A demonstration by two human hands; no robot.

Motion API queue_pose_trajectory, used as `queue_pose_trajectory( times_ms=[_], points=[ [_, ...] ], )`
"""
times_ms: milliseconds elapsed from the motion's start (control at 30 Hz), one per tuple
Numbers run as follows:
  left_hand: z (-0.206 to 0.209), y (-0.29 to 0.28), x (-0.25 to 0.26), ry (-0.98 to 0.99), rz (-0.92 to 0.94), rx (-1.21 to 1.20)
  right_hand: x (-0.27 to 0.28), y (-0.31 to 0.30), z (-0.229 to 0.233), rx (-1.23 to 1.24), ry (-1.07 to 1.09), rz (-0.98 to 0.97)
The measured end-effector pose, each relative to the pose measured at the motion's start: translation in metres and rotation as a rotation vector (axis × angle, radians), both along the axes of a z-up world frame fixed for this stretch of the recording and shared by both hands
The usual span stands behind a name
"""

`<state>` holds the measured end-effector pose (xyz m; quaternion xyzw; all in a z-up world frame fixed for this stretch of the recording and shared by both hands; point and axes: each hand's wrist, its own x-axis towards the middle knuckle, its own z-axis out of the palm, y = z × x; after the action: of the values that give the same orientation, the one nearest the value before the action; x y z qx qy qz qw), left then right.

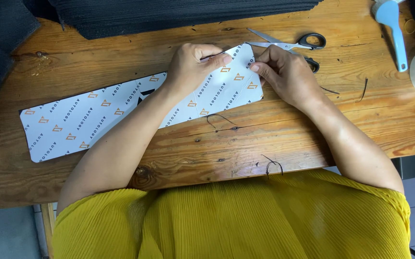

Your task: Trimming the edges of a rectangular piece of material using scissors

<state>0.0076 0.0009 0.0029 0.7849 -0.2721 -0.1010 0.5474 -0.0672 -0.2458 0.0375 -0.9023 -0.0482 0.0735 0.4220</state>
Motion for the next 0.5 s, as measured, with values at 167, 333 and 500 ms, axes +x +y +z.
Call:
queue_pose_trajectory(
  times_ms=[167,333,500],
  points=[
    [0.001,0.003,0.004,0.034,0.051,-0.056,0.000,0.009,0.036,0.002,0.286,0.119],
    [-0.001,0.006,0.007,0.064,0.109,-0.036,-0.001,0.018,0.043,0.017,0.519,0.114],
    [-0.001,0.006,0.007,-0.008,0.186,0.011,-0.001,0.015,0.029,0.029,0.395,0.127]
  ],
)
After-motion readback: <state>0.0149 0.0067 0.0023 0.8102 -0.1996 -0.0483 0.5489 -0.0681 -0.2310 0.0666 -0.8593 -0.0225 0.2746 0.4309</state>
